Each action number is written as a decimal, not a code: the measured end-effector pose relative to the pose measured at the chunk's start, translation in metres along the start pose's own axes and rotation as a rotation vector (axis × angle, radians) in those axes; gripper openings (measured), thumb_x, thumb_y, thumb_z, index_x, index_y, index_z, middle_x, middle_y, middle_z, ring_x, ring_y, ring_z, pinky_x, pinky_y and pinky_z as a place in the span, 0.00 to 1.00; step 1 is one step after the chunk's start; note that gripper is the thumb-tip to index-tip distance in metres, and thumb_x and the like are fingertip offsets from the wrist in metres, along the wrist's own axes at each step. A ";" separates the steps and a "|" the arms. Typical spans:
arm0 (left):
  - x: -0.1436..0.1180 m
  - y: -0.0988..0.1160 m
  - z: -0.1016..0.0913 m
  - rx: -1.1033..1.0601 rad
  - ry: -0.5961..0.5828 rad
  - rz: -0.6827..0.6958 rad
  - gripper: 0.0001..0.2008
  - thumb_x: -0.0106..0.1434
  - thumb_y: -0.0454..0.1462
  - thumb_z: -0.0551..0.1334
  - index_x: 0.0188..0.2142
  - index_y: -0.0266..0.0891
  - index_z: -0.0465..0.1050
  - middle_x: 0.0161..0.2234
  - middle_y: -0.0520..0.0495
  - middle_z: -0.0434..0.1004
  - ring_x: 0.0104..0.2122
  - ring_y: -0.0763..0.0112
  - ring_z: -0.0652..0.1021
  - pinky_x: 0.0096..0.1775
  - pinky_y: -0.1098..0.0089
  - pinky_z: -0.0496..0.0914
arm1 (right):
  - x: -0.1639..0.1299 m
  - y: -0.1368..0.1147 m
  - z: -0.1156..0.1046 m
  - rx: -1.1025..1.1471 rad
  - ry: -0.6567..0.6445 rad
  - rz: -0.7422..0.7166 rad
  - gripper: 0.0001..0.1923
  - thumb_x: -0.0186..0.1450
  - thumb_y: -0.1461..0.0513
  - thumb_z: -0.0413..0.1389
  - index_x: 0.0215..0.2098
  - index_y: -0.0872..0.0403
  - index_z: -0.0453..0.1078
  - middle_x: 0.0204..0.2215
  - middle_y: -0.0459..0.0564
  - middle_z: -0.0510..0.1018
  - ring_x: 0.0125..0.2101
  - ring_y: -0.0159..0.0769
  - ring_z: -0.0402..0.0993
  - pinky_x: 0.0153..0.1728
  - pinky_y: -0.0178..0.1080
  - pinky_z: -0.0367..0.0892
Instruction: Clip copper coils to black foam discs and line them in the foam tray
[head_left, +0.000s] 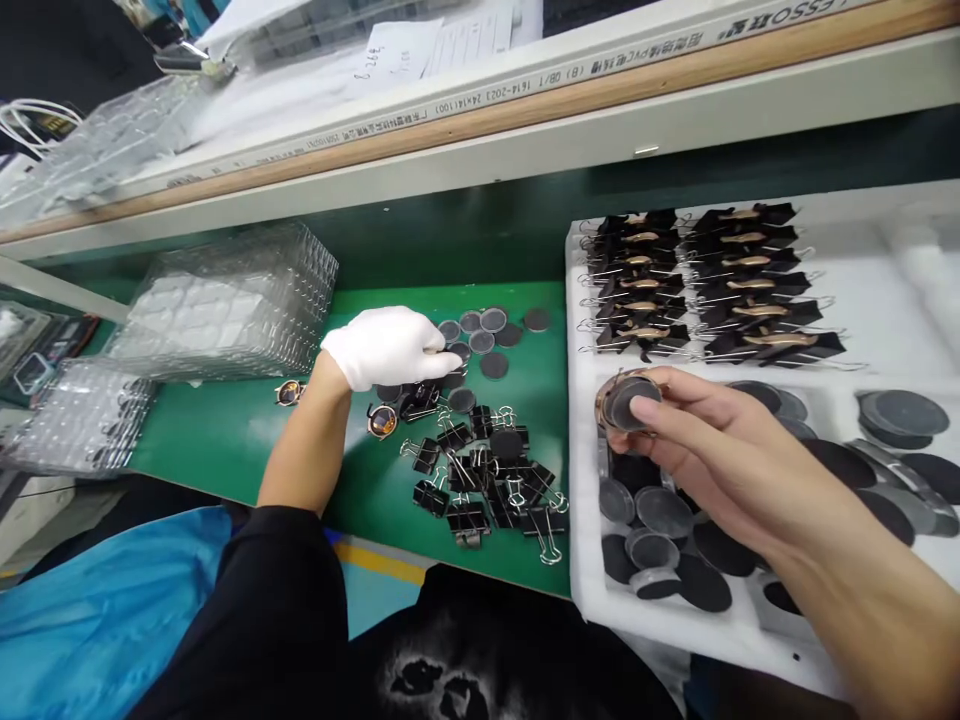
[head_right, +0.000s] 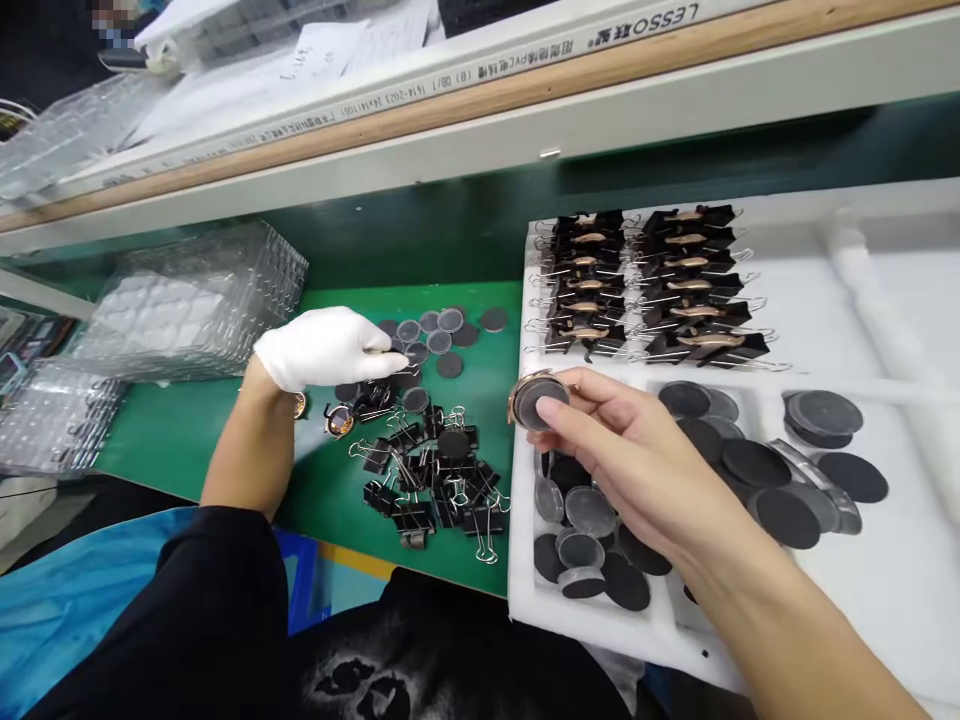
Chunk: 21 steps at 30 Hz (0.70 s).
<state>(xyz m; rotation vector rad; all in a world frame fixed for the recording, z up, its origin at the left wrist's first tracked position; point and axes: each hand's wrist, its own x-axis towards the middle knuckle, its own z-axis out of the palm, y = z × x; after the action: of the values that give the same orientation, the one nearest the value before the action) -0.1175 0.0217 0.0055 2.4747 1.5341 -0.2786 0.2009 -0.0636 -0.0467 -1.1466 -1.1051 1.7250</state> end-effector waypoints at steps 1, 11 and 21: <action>-0.002 0.005 -0.003 -0.089 0.055 0.036 0.29 0.67 0.53 0.58 0.17 0.39 0.56 0.17 0.54 0.51 0.18 0.77 0.53 0.24 0.68 0.48 | -0.001 0.000 0.001 -0.028 -0.025 -0.008 0.09 0.65 0.50 0.69 0.38 0.45 0.82 0.39 0.46 0.82 0.36 0.34 0.78 0.38 0.33 0.77; -0.005 0.104 0.031 -0.595 0.472 0.322 0.20 0.75 0.42 0.53 0.25 0.40 0.60 0.23 0.54 0.63 0.24 0.75 0.63 0.30 0.69 0.60 | -0.004 0.009 0.020 0.037 -0.034 -0.270 0.07 0.66 0.53 0.68 0.42 0.41 0.82 0.56 0.47 0.81 0.69 0.46 0.63 0.68 0.55 0.62; -0.006 0.077 0.017 -0.486 0.209 0.335 0.28 0.59 0.51 0.64 0.17 0.40 0.51 0.16 0.57 0.48 0.21 0.78 0.51 0.23 0.70 0.48 | -0.014 -0.010 0.011 -0.314 -0.254 -0.242 0.06 0.68 0.56 0.66 0.41 0.46 0.82 0.56 0.53 0.80 0.54 0.45 0.80 0.51 0.43 0.79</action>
<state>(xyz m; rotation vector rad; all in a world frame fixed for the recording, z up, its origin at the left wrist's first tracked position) -0.0518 -0.0213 -0.0027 2.3493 1.0563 0.3747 0.1956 -0.0758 -0.0315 -0.9425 -1.6470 1.5720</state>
